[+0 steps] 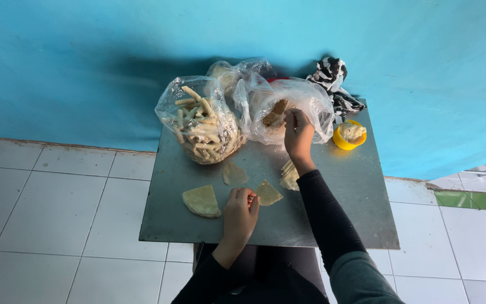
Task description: The person sits at a small metal table and folds stuffed pastries. They take a filling from a plastic bag, place it on a triangular dough piece, fold the dough over the filling, pinch the edges closed, and stack the finished pastries on the table, repeating with more dough pieces.
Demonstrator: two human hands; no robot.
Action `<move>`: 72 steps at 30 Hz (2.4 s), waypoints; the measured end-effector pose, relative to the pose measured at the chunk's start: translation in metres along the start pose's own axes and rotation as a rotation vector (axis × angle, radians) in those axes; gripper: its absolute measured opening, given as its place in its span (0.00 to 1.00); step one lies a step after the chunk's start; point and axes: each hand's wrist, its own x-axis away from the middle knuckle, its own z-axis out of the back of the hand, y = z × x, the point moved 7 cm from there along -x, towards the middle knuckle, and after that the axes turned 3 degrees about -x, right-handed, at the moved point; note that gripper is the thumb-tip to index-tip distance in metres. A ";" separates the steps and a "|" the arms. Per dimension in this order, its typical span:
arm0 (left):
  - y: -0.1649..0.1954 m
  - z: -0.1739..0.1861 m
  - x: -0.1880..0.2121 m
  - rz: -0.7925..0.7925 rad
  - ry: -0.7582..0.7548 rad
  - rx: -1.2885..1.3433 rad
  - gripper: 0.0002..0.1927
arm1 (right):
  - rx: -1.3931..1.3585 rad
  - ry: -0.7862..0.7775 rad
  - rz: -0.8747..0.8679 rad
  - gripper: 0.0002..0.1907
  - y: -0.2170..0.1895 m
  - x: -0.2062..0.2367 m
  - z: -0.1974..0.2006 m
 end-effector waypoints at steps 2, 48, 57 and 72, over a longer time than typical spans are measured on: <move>-0.001 0.001 0.000 0.000 0.003 -0.011 0.06 | -0.142 0.047 -0.160 0.09 0.011 0.002 -0.001; -0.010 0.004 0.005 0.119 -0.016 0.130 0.14 | -0.504 -0.361 -0.420 0.06 0.013 0.195 0.075; -0.005 0.003 0.006 0.103 0.008 0.118 0.09 | -0.464 -0.262 -0.446 0.07 0.015 0.191 0.101; 0.015 0.005 0.001 -0.064 0.019 -0.021 0.07 | 0.070 -0.152 -0.028 0.26 -0.024 0.013 0.022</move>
